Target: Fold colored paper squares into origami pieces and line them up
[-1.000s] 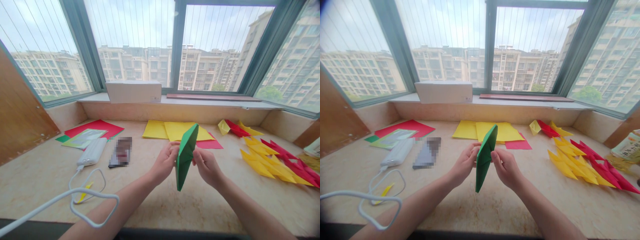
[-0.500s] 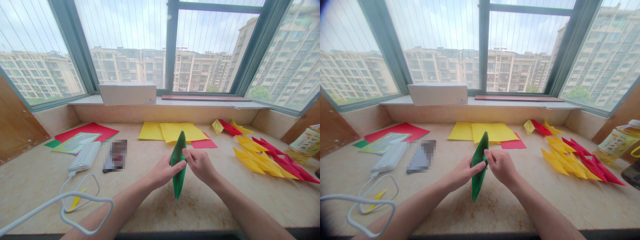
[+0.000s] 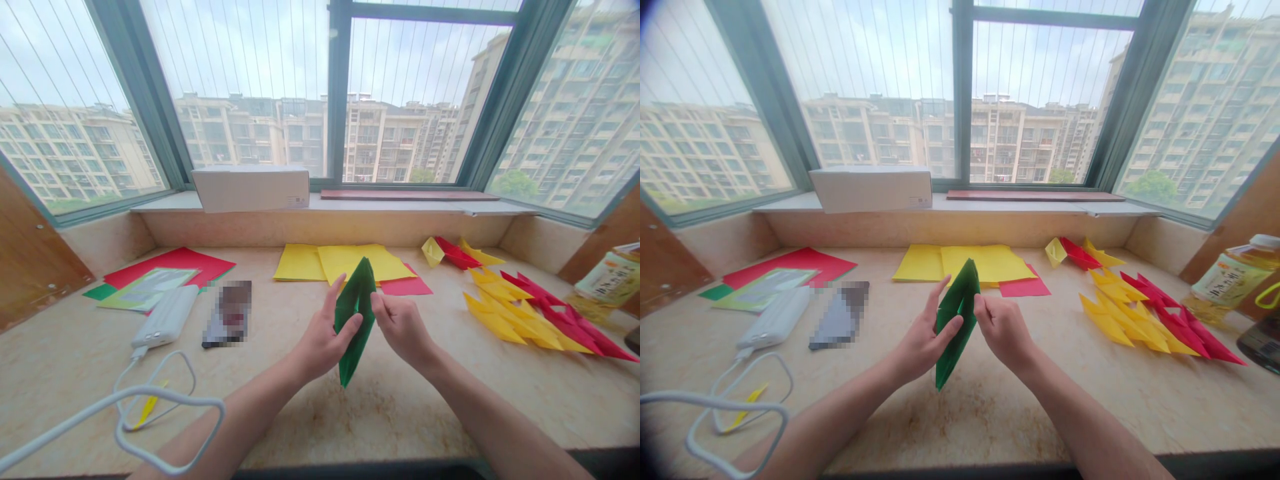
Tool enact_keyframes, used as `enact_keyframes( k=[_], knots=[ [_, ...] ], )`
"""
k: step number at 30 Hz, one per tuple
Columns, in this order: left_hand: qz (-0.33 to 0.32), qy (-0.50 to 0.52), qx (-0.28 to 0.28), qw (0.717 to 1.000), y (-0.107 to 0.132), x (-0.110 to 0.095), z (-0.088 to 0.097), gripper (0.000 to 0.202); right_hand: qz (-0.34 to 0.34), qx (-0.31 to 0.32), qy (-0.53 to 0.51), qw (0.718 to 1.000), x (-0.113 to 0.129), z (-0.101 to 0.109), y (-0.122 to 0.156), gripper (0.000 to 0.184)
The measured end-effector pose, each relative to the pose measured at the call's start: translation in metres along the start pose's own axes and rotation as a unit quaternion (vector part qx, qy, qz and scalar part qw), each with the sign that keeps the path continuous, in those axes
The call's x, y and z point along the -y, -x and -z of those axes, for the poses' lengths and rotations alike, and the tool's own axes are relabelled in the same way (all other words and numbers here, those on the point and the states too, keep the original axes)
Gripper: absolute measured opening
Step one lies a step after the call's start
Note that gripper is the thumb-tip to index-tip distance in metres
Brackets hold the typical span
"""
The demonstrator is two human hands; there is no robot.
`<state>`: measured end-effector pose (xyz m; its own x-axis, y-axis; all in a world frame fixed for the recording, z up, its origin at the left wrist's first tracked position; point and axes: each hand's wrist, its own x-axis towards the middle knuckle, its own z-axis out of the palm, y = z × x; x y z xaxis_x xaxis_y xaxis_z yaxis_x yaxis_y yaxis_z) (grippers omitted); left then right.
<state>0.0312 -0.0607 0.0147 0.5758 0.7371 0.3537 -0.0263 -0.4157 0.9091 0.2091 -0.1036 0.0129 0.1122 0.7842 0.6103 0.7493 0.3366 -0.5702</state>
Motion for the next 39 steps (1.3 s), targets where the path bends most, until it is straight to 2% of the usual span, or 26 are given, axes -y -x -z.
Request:
enact_keyframes(
  k=[4,8,11,18,20,22,24,27,30,34,39],
  knots=[
    [-0.008,-0.094,-0.032,0.995,-0.001,0.000,0.001,0.045,-0.004,-0.010,0.003,1.000,-0.001,0.000,0.000,0.050],
    [-0.050,-0.168,-0.044,0.984,-0.004,-0.003,0.005,0.025,-0.002,-0.016,0.008,1.000,0.000,0.000,0.001,0.050],
    [-0.066,-0.180,-0.042,0.981,-0.005,-0.006,0.007,0.025,0.001,-0.021,0.013,1.000,0.001,0.000,0.002,0.051],
    [-0.031,-0.165,-0.056,0.984,-0.009,-0.001,0.009,0.021,0.025,-0.007,0.029,0.999,0.000,-0.003,0.003,0.047],
    [-0.029,-0.161,-0.069,0.984,-0.009,0.002,0.010,0.025,0.000,0.009,0.034,0.999,0.001,-0.004,0.003,0.040],
    [-0.034,-0.166,-0.079,0.982,-0.009,0.002,0.010,0.027,-0.036,0.042,0.023,0.998,0.003,-0.005,0.002,0.025],
    [-0.047,-0.185,-0.067,0.979,-0.008,0.001,0.008,0.030,-0.070,0.079,-0.007,0.994,0.003,-0.008,0.002,0.014],
    [-0.073,-0.219,-0.024,0.973,-0.005,-0.004,0.005,0.025,-0.112,0.101,-0.059,0.987,0.000,-0.012,0.004,0.015],
    [-0.086,-0.242,0.004,0.967,-0.002,-0.008,0.003,0.024,-0.134,0.095,-0.086,0.983,-0.002,-0.015,0.005,0.013],
    [-0.085,-0.255,0.006,0.963,-0.002,-0.005,0.003,0.035,-0.132,0.082,-0.084,0.984,0.000,-0.014,0.004,0.013],
    [-0.107,-0.274,0.018,0.956,-0.001,0.000,0.002,0.026,-0.167,0.104,-0.136,0.971,0.004,-0.010,0.003,0.019]
  ],
)
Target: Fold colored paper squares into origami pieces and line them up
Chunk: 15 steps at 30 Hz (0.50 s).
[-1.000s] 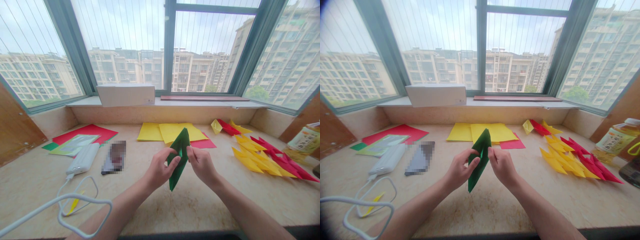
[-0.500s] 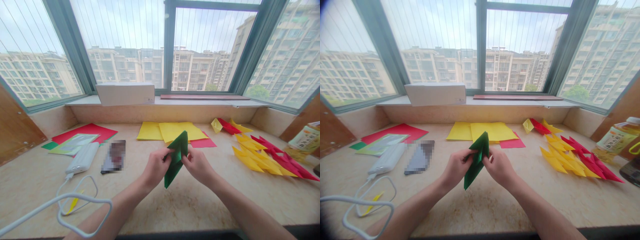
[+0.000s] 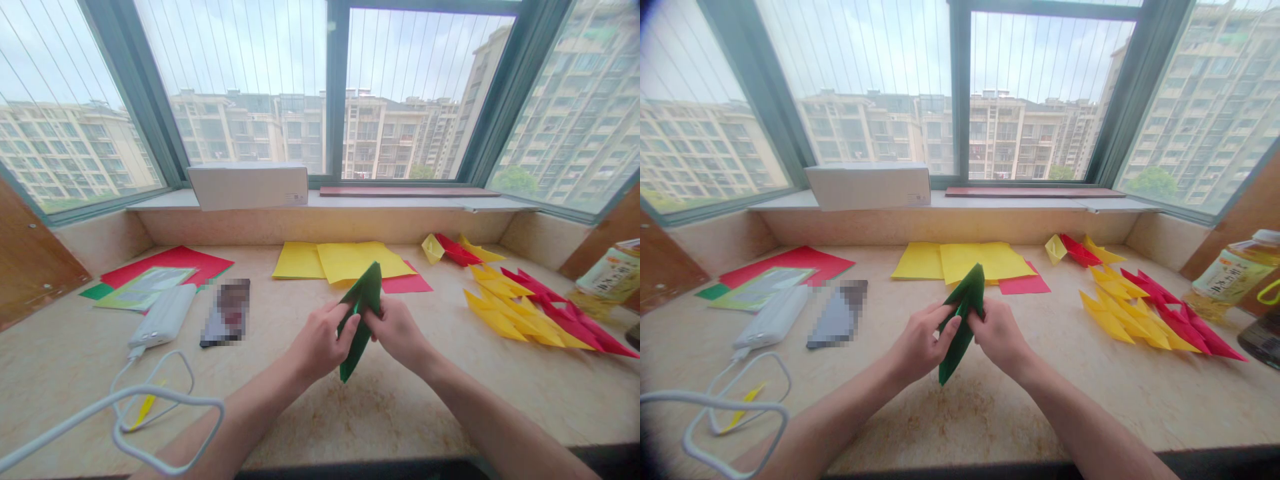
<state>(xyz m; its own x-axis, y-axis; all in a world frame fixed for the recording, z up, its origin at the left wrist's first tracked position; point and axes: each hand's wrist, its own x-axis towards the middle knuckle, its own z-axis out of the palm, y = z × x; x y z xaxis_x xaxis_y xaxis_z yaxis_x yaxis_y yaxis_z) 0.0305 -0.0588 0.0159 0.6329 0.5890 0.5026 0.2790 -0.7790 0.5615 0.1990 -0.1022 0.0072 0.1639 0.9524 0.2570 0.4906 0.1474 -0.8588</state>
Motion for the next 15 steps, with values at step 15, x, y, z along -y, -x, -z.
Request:
enact_keyframes(
  k=[15],
  knots=[
    [-0.009,0.025,0.023,0.999,-0.0014,0.0029,0.0024,0.027,-0.014,-0.014,0.015,1.000,-0.0007,0.0035,-0.0044,0.040]
  ],
)
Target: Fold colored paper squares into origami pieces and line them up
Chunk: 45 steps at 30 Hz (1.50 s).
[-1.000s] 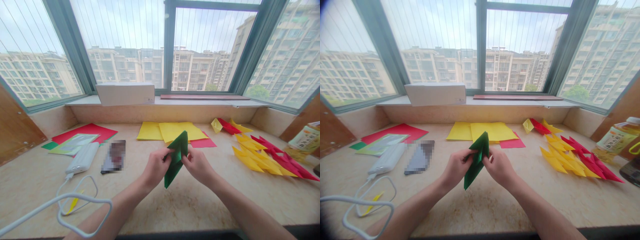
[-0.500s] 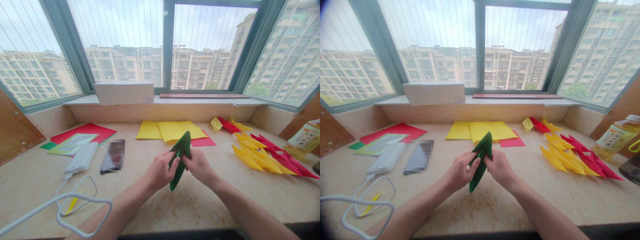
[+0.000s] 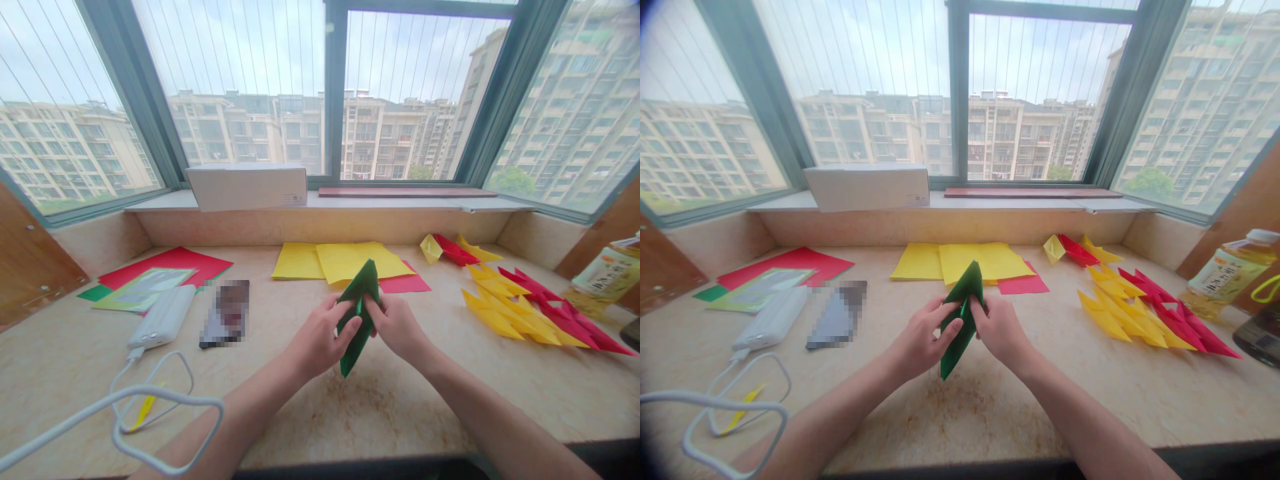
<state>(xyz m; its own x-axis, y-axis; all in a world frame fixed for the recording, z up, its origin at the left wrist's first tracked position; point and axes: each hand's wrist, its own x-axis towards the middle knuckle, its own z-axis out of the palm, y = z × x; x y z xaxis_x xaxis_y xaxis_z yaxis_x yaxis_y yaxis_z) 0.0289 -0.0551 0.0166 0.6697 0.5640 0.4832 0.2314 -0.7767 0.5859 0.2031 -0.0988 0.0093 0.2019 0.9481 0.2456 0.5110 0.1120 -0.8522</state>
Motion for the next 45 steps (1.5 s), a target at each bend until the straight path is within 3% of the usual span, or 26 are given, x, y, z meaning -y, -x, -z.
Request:
enact_keyframes(
  k=[3,6,8,10,13,15,18,21,23,27,30,36,39,41,45],
  knots=[
    [0.021,0.021,-0.022,0.999,0.000,-0.003,0.001,0.022,0.026,0.004,0.050,0.998,-0.001,0.000,0.000,0.039],
    [0.066,0.084,-0.092,0.990,-0.002,-0.004,0.003,0.014,0.059,0.029,0.080,0.995,-0.001,-0.003,0.003,0.036],
    [0.098,0.122,-0.111,0.981,-0.003,-0.004,0.005,0.025,0.080,0.055,0.082,0.992,-0.001,-0.007,0.006,0.034],
    [0.118,0.112,-0.089,0.983,-0.005,-0.002,0.006,0.031,0.105,0.082,0.091,0.987,0.000,-0.010,0.009,0.031],
    [0.120,0.037,-0.056,0.991,-0.006,0.001,0.007,0.014,0.132,0.100,0.118,0.979,0.002,-0.013,0.013,0.029],
    [0.120,0.011,-0.059,0.991,-0.006,0.002,0.007,0.019,0.137,0.102,0.119,0.978,0.004,-0.013,0.015,0.029],
    [0.135,0.014,-0.076,0.988,-0.007,0.005,0.008,0.021,0.136,0.089,0.108,0.981,0.007,-0.012,0.017,0.025],
    [0.169,0.008,-0.112,0.979,-0.010,0.012,0.011,0.022,0.140,0.032,0.090,0.985,0.010,-0.009,0.018,0.020],
    [0.197,0.011,-0.146,0.970,-0.013,0.018,0.013,0.022,0.166,-0.011,0.077,0.983,0.012,-0.007,0.019,0.026],
    [0.229,0.042,-0.194,0.953,-0.016,0.028,0.013,0.022,0.233,-0.013,0.091,0.968,0.016,-0.003,0.020,0.007],
    [0.242,0.080,-0.220,0.942,-0.017,0.034,0.012,0.021,0.239,0.017,0.120,0.963,0.017,-0.002,0.020,0.012],
    [0.268,0.196,-0.267,0.905,-0.020,0.053,0.019,0.023,0.258,0.083,0.174,0.947,0.017,0.002,0.021,0.041],
    [0.291,0.231,-0.273,0.887,-0.020,0.058,0.023,0.022,0.273,0.088,0.203,0.936,0.016,0.002,0.020,0.050],
    [0.301,0.238,-0.268,0.884,-0.020,0.057,0.024,0.022,0.275,0.088,0.219,0.932,0.014,0.002,0.018,0.045],
    [0.322,0.277,-0.226,0.877,-0.021,0.048,0.023,0.026,0.292,0.115,0.229,0.921,0.008,0.000,0.013,0.018]
  ],
)
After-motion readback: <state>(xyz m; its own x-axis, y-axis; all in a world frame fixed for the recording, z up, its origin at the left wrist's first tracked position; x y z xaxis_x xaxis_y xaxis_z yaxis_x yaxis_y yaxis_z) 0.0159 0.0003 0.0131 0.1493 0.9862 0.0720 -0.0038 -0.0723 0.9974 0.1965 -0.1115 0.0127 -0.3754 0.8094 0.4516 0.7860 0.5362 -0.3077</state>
